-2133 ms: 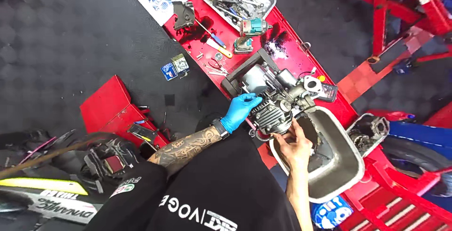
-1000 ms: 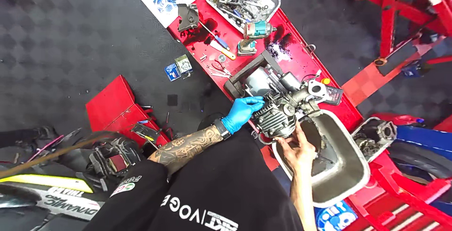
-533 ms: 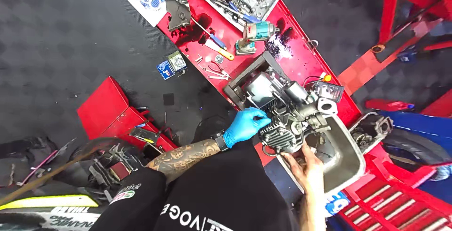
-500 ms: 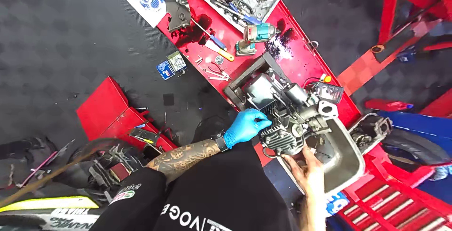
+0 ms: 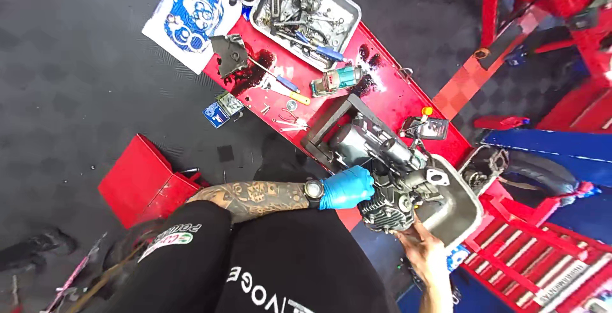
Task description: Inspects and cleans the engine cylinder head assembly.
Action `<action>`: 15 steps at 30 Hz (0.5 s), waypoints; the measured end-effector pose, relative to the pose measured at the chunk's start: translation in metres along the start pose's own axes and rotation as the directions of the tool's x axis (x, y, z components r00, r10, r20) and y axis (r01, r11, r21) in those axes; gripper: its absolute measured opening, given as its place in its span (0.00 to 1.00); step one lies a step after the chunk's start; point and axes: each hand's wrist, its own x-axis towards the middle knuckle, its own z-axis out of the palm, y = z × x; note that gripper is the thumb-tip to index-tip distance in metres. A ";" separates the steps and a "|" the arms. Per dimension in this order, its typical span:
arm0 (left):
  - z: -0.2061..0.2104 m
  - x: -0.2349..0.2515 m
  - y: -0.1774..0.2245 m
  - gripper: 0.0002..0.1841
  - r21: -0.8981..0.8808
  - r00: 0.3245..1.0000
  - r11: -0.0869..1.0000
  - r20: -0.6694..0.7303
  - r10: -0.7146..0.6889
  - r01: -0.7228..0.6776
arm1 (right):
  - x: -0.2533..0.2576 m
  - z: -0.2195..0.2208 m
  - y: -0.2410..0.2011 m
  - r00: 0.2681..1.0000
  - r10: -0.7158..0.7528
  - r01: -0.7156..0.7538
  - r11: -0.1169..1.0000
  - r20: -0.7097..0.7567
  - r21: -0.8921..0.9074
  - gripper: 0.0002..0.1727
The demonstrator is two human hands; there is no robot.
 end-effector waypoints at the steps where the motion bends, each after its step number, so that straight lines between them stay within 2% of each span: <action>1: -0.003 0.001 0.001 0.09 0.064 0.998 0.996 0.003 0.068 -0.068 | -0.001 0.000 -0.004 1.000 0.028 -0.028 1.000 0.007 -0.007 0.42; 3: -0.007 0.005 0.000 0.08 0.144 0.980 0.969 0.048 0.194 -0.200 | -0.003 0.002 -0.011 0.996 0.087 -0.088 0.996 0.014 0.016 0.42; 5: -0.013 0.007 -0.006 0.08 0.144 0.957 0.948 0.093 0.274 -0.285 | -0.006 0.006 -0.016 0.991 0.132 -0.132 0.990 0.007 0.058 0.42; 6: -0.015 0.005 -0.012 0.08 0.121 0.953 0.946 0.074 0.295 -0.302 | -0.008 0.009 -0.019 0.988 0.154 -0.153 0.985 -0.003 0.085 0.43; 8: -0.020 -0.006 -0.035 0.10 0.078 0.952 0.957 -0.107 0.287 -0.280 | -0.009 0.014 -0.023 0.980 0.197 -0.191 0.971 -0.028 0.142 0.43; 10: -0.040 -0.029 -0.070 0.12 0.055 0.906 0.990 -0.400 0.138 -0.127 | -0.011 0.017 -0.026 0.971 0.237 -0.223 0.955 -0.046 0.197 0.42; 12: -0.085 -0.049 -0.119 0.14 -0.079 0.802 0.984 -0.569 -0.178 0.162 | -0.013 0.020 -0.029 0.959 0.274 -0.252 0.941 -0.072 0.225 0.41; 13: -0.110 -0.050 -0.151 0.16 -0.124 0.731 0.938 -0.597 -0.330 0.322 | -0.013 0.021 -0.031 0.953 0.292 -0.267 0.935 -0.083 0.232 0.41; 15: -0.154 -0.037 -0.224 0.21 -0.087 0.639 0.790 -0.539 -0.549 0.606 | -0.013 0.022 -0.035 0.941 0.326 -0.296 0.922 -0.090 0.248 0.41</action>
